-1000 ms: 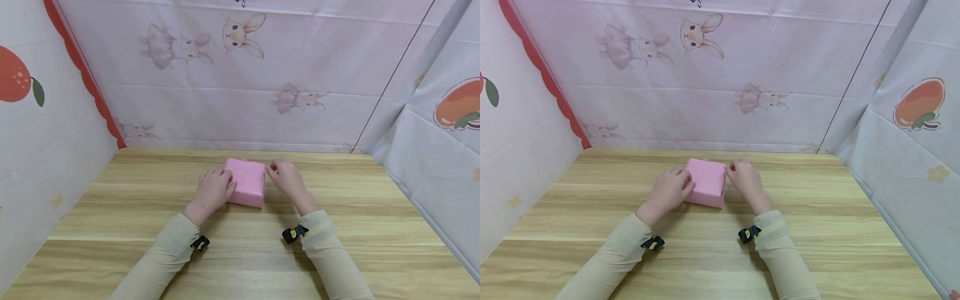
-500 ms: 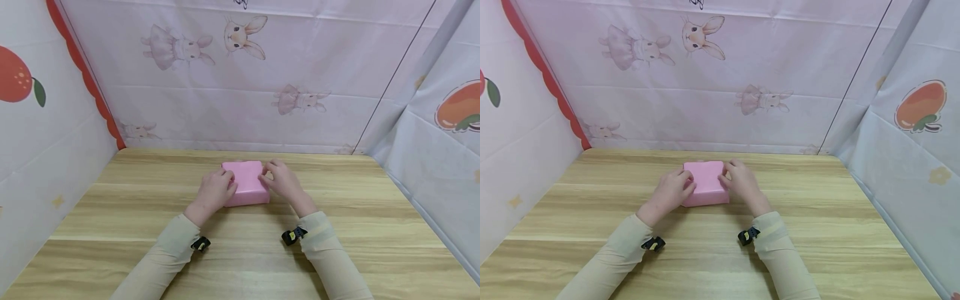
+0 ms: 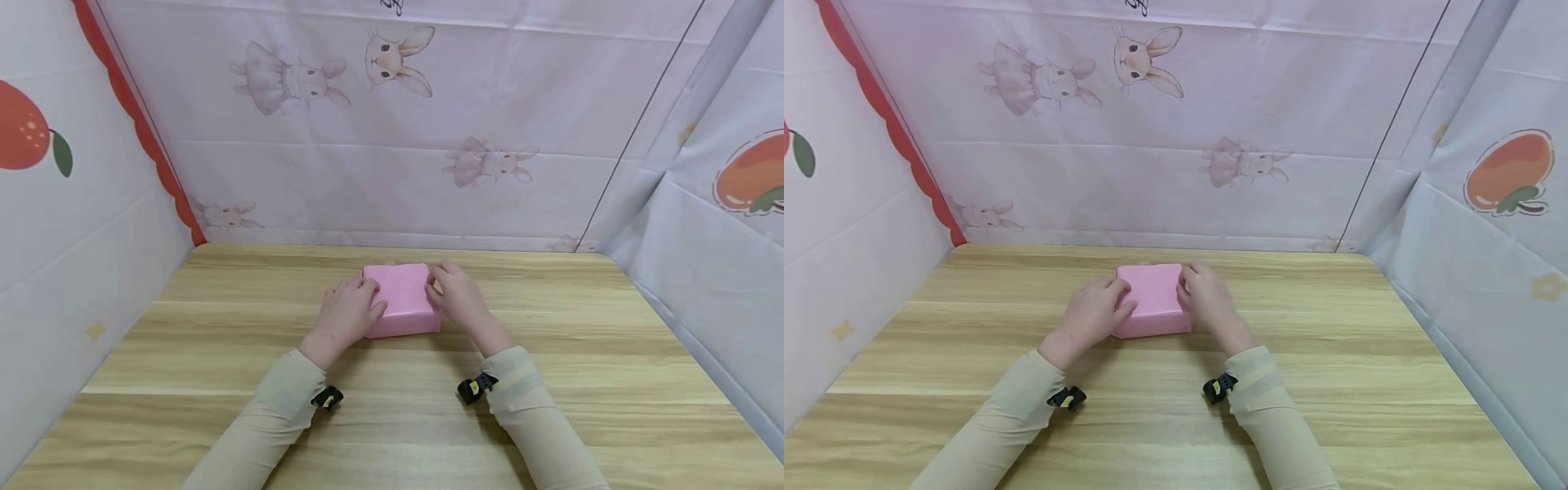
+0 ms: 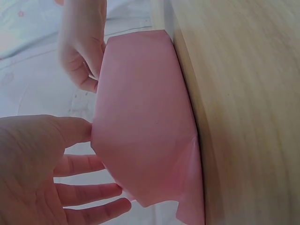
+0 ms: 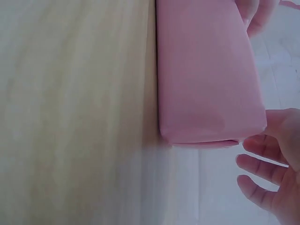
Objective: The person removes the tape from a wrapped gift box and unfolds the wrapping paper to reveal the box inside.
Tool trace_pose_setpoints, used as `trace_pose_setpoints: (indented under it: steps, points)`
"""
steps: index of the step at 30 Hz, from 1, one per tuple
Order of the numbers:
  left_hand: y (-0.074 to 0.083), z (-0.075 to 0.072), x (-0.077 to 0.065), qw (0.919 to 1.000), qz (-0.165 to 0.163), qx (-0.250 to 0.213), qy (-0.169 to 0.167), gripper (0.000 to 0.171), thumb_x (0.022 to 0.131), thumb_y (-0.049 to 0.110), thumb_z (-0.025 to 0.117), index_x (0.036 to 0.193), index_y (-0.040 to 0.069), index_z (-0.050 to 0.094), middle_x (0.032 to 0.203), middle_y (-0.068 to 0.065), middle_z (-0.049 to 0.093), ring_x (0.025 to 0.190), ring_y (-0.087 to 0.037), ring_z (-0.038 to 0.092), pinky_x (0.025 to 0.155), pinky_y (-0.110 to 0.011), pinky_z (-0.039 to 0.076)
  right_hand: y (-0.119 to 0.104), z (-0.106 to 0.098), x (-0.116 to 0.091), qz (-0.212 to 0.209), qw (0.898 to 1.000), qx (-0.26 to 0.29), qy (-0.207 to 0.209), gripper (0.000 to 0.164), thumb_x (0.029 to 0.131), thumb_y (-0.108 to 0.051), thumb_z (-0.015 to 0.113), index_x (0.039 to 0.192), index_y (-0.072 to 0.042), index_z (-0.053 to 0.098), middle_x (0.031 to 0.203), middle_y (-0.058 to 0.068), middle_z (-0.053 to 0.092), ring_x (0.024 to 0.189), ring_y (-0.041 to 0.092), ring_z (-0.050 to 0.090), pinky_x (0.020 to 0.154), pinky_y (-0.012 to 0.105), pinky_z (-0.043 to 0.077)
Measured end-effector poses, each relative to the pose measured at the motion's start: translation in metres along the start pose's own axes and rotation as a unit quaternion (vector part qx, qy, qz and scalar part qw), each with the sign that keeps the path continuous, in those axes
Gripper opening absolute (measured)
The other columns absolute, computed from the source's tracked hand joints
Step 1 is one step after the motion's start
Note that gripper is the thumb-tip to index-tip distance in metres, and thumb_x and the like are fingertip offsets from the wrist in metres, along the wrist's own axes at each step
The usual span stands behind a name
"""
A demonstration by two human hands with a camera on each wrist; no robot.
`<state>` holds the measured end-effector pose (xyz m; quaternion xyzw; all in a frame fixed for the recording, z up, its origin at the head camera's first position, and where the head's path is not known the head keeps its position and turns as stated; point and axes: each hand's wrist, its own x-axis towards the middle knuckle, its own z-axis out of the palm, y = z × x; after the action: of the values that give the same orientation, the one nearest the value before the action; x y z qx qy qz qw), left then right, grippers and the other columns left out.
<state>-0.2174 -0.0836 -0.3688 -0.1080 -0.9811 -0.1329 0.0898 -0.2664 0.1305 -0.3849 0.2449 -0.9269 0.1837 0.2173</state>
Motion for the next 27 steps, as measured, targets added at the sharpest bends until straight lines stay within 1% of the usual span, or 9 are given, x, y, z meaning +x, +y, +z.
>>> trace_pose_setpoints:
  steps: [4, 8, 12, 16, 20, 27]
  points:
    - [-0.001, 0.002, 0.000, 1.0000, 0.000, 0.002, -0.002, 0.040, 0.097, 0.041, 0.056, 0.126, 0.013, 0.060, 0.132, -0.011, 0.060, 0.121, -0.033, 0.056, 0.095, -0.053, 0.047, 0.000, 0.002, -0.001, -0.009, 1.000, -0.013, 0.000, 0.009, 0.090, -0.011, 0.065, 0.087, -0.003, 0.064, 0.093, 0.011, 0.060, 0.080, 0.023, 0.057, 0.071, 0.035, 0.055]
    - [-0.001, 0.003, 0.000, 1.0000, 0.000, 0.000, -0.002, 0.040, 0.097, 0.041, 0.055, 0.126, 0.013, 0.060, 0.133, -0.011, 0.060, 0.122, -0.033, 0.056, 0.096, -0.053, 0.047, 0.000, 0.004, -0.002, 0.001, 1.000, -0.020, -0.009, 0.010, 0.090, -0.012, 0.062, 0.086, -0.003, 0.062, 0.090, 0.010, 0.057, 0.077, 0.022, 0.055, 0.068, 0.035, 0.053]
    - [-0.002, 0.005, 0.000, 1.0000, 0.002, -0.005, 0.000, 0.040, 0.097, 0.040, 0.055, 0.126, 0.014, 0.060, 0.134, -0.011, 0.059, 0.122, -0.033, 0.056, 0.096, -0.054, 0.047, 0.001, 0.004, -0.002, 0.025, 0.999, -0.017, -0.025, 0.011, 0.092, -0.013, 0.059, 0.088, -0.003, 0.061, 0.091, 0.010, 0.056, 0.079, 0.022, 0.054, 0.069, 0.034, 0.053]
    - [-0.003, 0.005, 0.001, 0.9999, 0.004, -0.010, 0.000, 0.039, 0.097, 0.040, 0.055, 0.126, 0.013, 0.060, 0.133, -0.011, 0.059, 0.122, -0.033, 0.056, 0.097, -0.054, 0.047, 0.003, 0.002, -0.001, 0.068, 0.997, -0.002, -0.048, 0.011, 0.093, -0.014, 0.055, 0.090, -0.004, 0.058, 0.095, 0.009, 0.055, 0.083, 0.021, 0.053, 0.070, 0.034, 0.051]
    - [-0.003, 0.004, 0.002, 0.9999, 0.005, -0.014, -0.002, 0.040, 0.098, 0.040, 0.055, 0.127, 0.013, 0.059, 0.133, -0.011, 0.059, 0.122, -0.033, 0.056, 0.098, -0.054, 0.047, 0.004, -0.003, -0.001, 0.100, 0.993, 0.011, -0.056, 0.009, 0.091, -0.013, 0.055, 0.088, -0.006, 0.055, 0.097, 0.009, 0.055, 0.083, 0.022, 0.052, 0.069, 0.035, 0.050]
    - [-0.002, 0.003, 0.003, 0.9999, 0.009, -0.013, -0.001, 0.040, 0.097, 0.040, 0.056, 0.126, 0.012, 0.060, 0.131, -0.011, 0.060, 0.119, -0.033, 0.058, 0.095, -0.054, 0.049, 0.010, -0.008, 0.000, 0.119, 0.990, 0.009, -0.072, 0.012, 0.091, -0.016, 0.059, 0.087, -0.006, 0.056, 0.098, 0.010, 0.056, 0.081, 0.021, 0.053, 0.066, 0.033, 0.048]
